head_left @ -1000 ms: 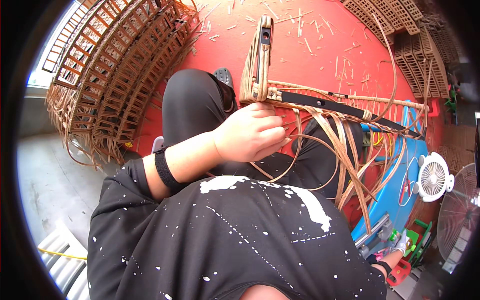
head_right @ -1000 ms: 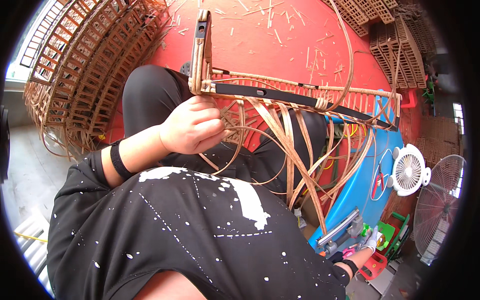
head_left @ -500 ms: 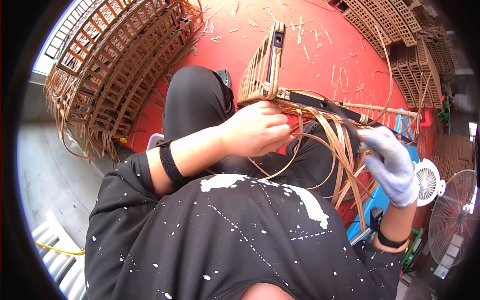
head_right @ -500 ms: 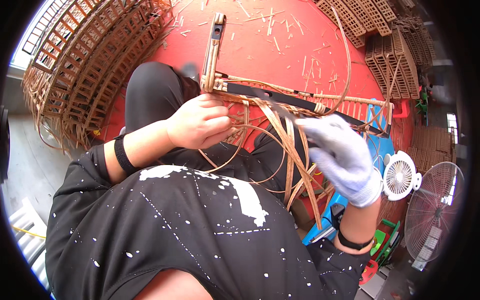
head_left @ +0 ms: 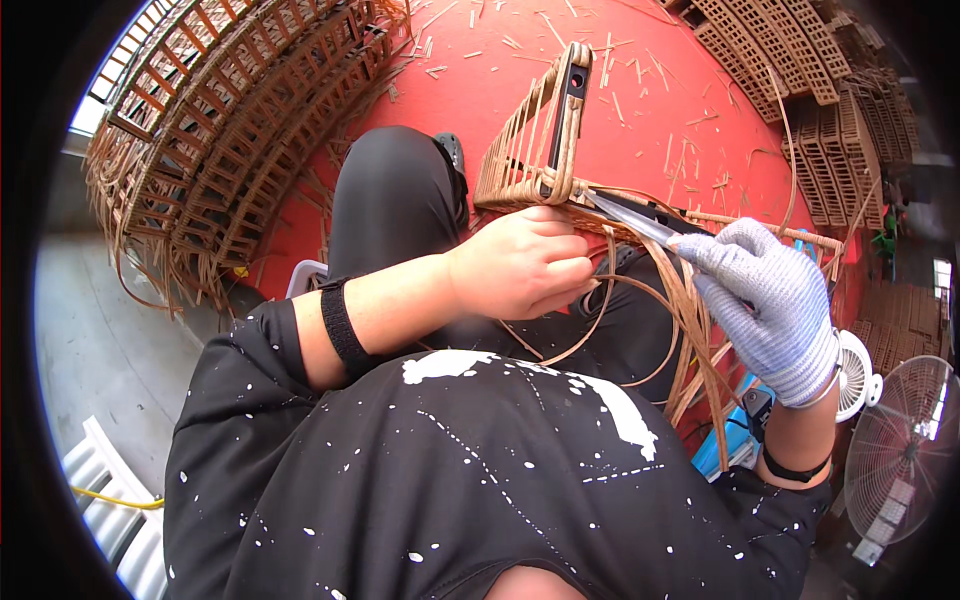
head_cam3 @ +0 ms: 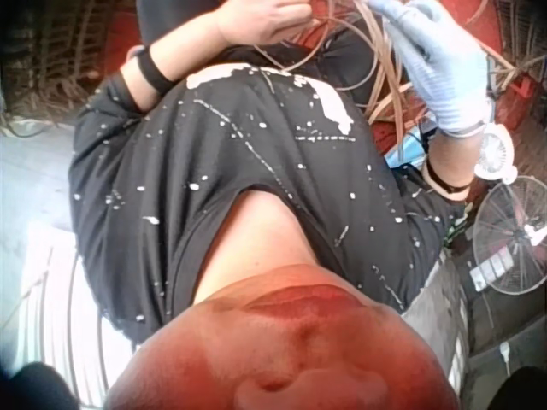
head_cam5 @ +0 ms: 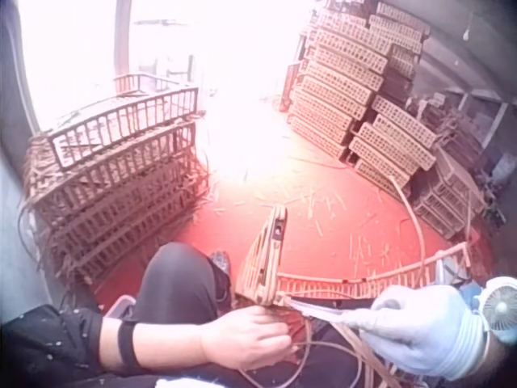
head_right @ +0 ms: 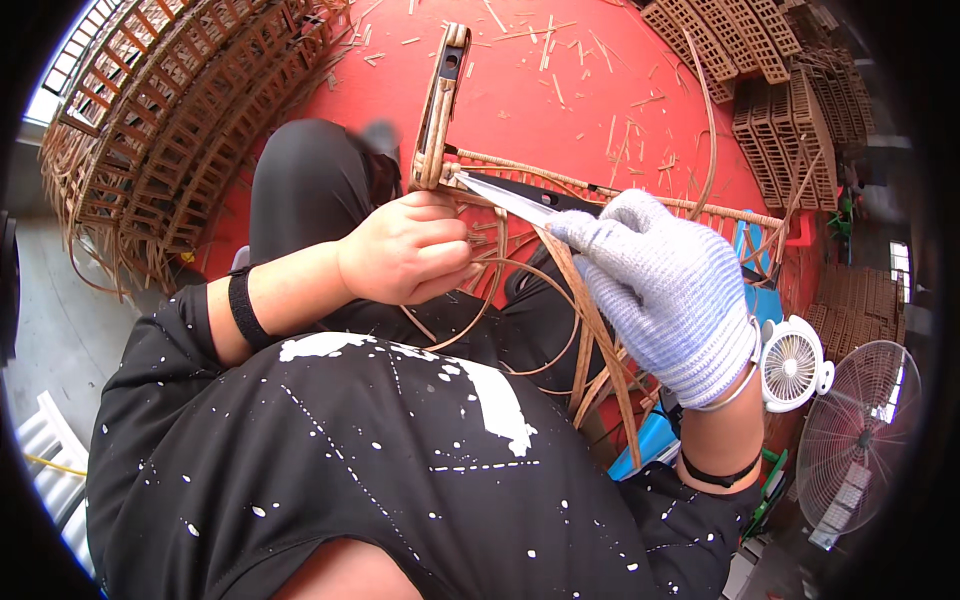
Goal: Weaving and stapling bamboo strips onto a frame to create a basket.
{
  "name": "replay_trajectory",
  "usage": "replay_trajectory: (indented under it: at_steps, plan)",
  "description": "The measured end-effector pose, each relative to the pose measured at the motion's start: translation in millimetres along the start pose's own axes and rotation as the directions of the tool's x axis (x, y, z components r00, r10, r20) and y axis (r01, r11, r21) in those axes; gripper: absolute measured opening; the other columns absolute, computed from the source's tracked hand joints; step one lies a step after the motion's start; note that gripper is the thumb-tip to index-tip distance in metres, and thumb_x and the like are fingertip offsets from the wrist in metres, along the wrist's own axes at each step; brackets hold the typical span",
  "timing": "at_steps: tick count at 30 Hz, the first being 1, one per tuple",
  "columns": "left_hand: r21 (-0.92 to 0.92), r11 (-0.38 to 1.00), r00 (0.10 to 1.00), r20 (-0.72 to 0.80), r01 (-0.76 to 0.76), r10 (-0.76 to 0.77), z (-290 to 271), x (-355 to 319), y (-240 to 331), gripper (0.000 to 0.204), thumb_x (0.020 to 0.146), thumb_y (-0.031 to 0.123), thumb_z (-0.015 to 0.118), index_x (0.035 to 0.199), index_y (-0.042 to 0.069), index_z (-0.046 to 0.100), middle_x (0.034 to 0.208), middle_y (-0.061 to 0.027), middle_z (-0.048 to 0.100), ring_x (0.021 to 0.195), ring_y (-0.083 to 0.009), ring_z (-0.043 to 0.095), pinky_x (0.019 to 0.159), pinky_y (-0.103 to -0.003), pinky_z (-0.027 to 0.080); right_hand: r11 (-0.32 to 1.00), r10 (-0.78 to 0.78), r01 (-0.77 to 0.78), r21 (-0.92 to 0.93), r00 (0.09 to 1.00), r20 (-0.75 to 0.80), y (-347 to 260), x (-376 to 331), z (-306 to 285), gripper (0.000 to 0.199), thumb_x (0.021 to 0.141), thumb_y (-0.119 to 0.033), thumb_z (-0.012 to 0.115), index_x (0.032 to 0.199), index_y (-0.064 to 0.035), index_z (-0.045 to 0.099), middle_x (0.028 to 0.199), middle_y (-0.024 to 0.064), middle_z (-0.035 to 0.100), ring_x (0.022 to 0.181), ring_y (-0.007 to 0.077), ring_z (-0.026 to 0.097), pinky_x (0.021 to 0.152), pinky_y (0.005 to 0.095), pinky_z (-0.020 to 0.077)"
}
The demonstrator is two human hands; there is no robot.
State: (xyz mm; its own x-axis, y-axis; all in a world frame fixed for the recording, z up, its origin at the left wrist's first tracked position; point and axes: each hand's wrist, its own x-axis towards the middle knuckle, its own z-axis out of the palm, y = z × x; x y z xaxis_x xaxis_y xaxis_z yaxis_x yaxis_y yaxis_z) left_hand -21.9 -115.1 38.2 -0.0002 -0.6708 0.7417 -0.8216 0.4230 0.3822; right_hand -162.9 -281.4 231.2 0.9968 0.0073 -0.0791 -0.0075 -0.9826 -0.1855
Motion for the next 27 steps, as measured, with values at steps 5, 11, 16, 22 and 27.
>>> replay_trajectory:
  at_steps: [5,11,16,22,27]
  plan:
    - [-0.007,1.000,1.000,0.015,-0.018,0.018,1,-1,-1,0.021,0.084,0.018,0.069,0.079,0.009,0.050,0.074,-0.0054,0.050,0.072,-0.0262,0.056,0.074,-0.038,0.045,0.999,-0.038,0.037,0.005,0.997,0.074,-1,8,-12,0.034,0.082,-0.008,0.068,0.116,-0.0125,0.071,0.079,0.0108,0.057,0.066,0.0276,0.062,0.060,0.0366,0.0484]
    - [-0.015,1.000,1.000,0.012,-0.016,0.016,-1,0,-1,0.022,0.084,0.017,0.069,0.078,0.009,0.049,0.074,-0.0056,0.050,0.071,-0.0260,0.056,0.074,-0.038,0.045,0.998,-0.046,0.049,-0.030,0.993,0.107,-8,14,-20,0.031,0.077,0.000,0.072,0.108,-0.0029,0.072,0.079,0.0111,0.060,0.066,0.0244,0.062,0.060,0.0330,0.0480]
    - [-0.019,1.000,1.000,0.002,-0.016,0.016,1,0,0,0.023,0.084,0.017,0.068,0.077,0.009,0.049,0.073,-0.0057,0.049,0.070,-0.0260,0.056,0.074,-0.038,0.044,0.999,-0.038,0.039,-0.012,0.996,0.086,-8,14,-19,0.030,0.082,-0.007,0.067,0.111,-0.0119,0.072,0.077,0.0115,0.057,0.064,0.0283,0.062,0.058,0.0370,0.0477]
    - [-0.024,1.000,1.000,-0.002,-0.018,0.018,0,-1,0,0.023,0.084,0.016,0.069,0.076,0.009,0.048,0.073,-0.0058,0.049,0.069,-0.0264,0.055,0.073,-0.038,0.044,0.991,-0.105,0.113,-0.075,0.989,0.106,-4,20,-21,0.026,0.083,-0.011,0.070,0.109,-0.0129,0.073,0.078,0.0106,0.059,0.062,0.0278,0.062,0.057,0.0363,0.0479]
    - [-0.043,0.999,1.000,0.014,-0.009,0.010,-1,2,-1,0.023,0.083,0.016,0.069,0.076,0.009,0.048,0.072,-0.0061,0.048,0.069,-0.0270,0.055,0.072,-0.039,0.044,0.994,-0.105,0.104,0.016,0.993,0.059,14,16,-5,0.026,0.084,-0.014,0.069,0.109,-0.0146,0.073,0.079,0.0097,0.059,0.063,0.0271,0.063,0.057,0.0361,0.0485]
